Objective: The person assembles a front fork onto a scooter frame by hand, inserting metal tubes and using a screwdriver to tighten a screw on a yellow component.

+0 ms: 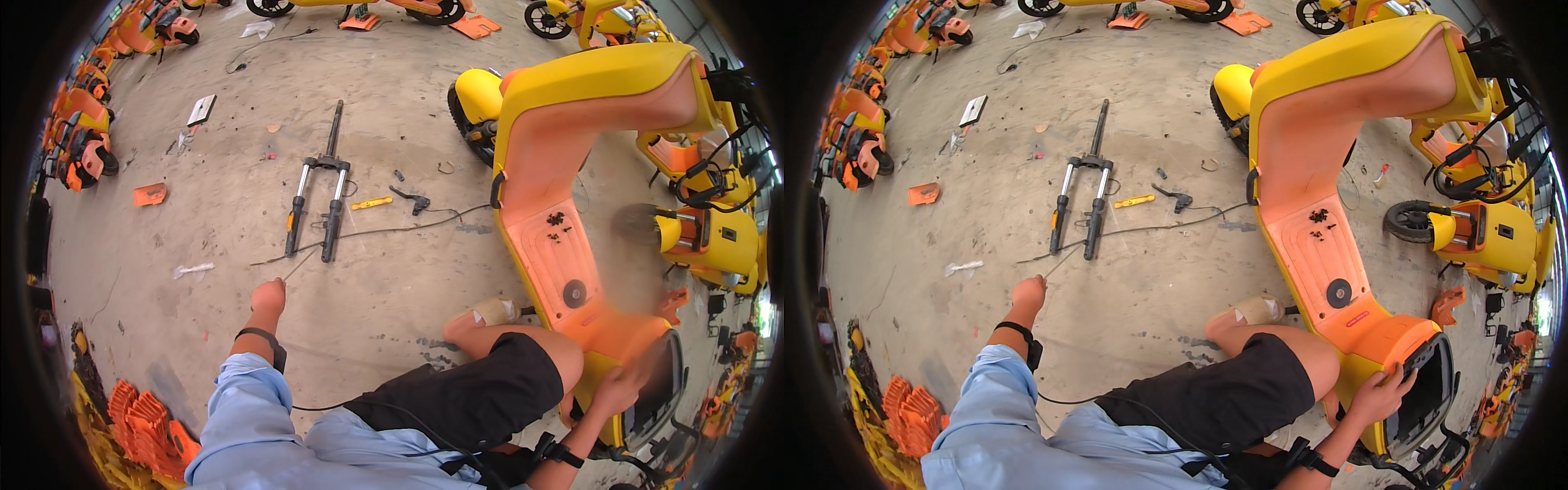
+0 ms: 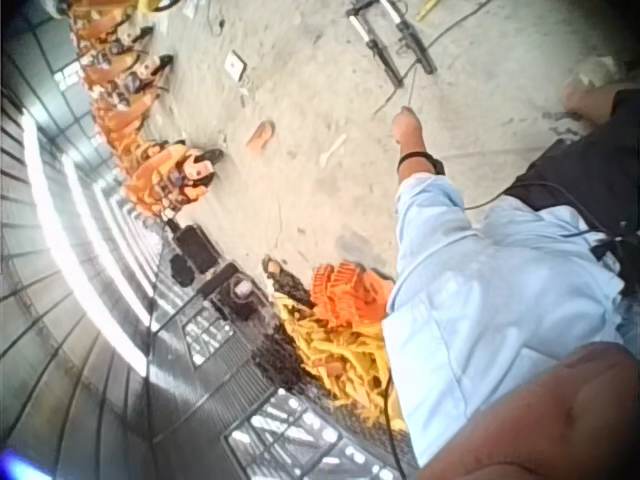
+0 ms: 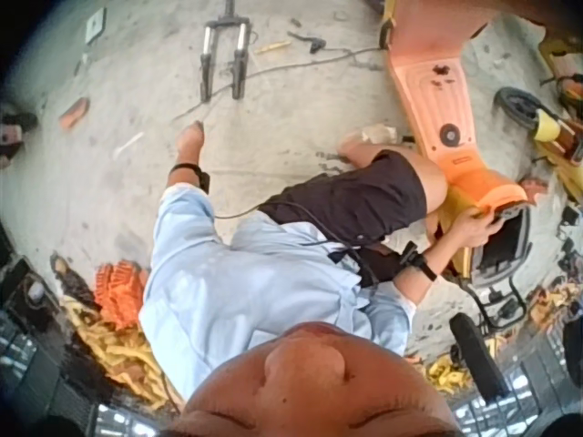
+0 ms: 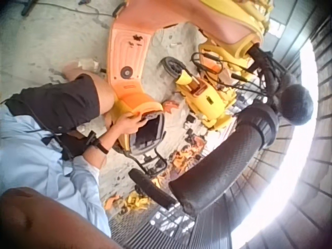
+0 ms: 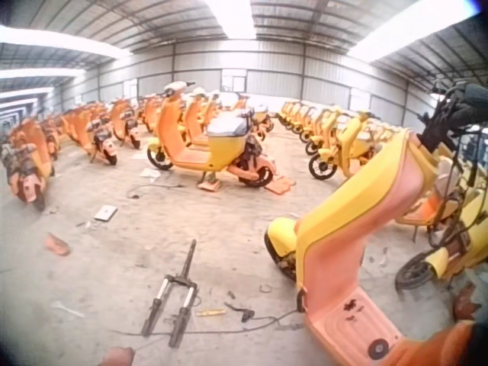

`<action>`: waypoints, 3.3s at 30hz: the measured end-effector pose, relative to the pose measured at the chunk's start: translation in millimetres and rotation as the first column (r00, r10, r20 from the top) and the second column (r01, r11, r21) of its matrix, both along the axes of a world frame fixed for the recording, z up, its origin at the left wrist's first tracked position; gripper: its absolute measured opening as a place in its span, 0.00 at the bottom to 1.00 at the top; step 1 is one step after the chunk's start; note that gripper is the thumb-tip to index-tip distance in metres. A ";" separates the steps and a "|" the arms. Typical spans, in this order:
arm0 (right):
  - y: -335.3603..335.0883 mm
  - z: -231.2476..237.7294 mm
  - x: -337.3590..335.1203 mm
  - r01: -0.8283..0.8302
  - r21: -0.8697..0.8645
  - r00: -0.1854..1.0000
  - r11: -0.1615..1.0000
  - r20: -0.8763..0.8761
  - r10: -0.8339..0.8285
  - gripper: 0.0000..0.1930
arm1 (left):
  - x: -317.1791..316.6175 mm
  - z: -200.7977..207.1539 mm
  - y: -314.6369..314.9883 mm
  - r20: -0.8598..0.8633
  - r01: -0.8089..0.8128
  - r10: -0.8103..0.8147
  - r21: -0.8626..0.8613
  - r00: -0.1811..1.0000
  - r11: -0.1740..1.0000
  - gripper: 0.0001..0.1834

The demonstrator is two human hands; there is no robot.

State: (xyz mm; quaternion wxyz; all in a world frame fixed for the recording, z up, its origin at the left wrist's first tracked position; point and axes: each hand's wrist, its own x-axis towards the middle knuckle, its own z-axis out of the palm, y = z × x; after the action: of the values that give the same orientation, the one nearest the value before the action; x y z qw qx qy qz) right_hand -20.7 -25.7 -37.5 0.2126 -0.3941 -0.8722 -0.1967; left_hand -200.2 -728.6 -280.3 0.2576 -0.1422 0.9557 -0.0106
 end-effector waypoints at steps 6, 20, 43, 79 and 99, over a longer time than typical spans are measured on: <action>5.0 -2.5 4.9 -0.057 0.055 0.998 0.997 -0.010 0.058 0.19 | -8.6 12.1 7.9 0.062 0.044 -0.041 -0.051 0.997 0.998 0.18; 3.2 1.4 3.4 -0.164 0.084 0.985 0.983 -0.033 0.167 0.17 | -34.5 -13.0 4.7 0.184 0.308 -0.280 -0.151 0.942 0.939 0.14; -1.1 -5.2 1.5 -0.128 0.086 0.991 0.988 -0.012 0.130 0.16 | -70.0 -39.0 21.6 0.089 0.327 -0.321 -0.057 0.943 0.943 0.19; -5.5 -0.6 -1.0 -0.122 0.069 0.992 0.990 0.034 0.119 0.16 | -74.7 -51.4 123.1 0.078 0.275 -0.283 0.106 0.956 0.956 0.13; -12.9 2.7 -4.9 -0.086 0.021 0.996 0.996 -0.005 0.086 0.16 | -123.8 -42.1 137.0 0.246 0.314 -0.319 0.059 0.915 0.947 0.15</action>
State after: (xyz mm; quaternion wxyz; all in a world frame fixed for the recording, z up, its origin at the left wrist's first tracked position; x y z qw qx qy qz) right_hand -25.6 -38.5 -34.8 0.2274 -0.3545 -0.8857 -0.1953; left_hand -324.0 -591.6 -322.3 0.3733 0.0193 0.9255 -0.0613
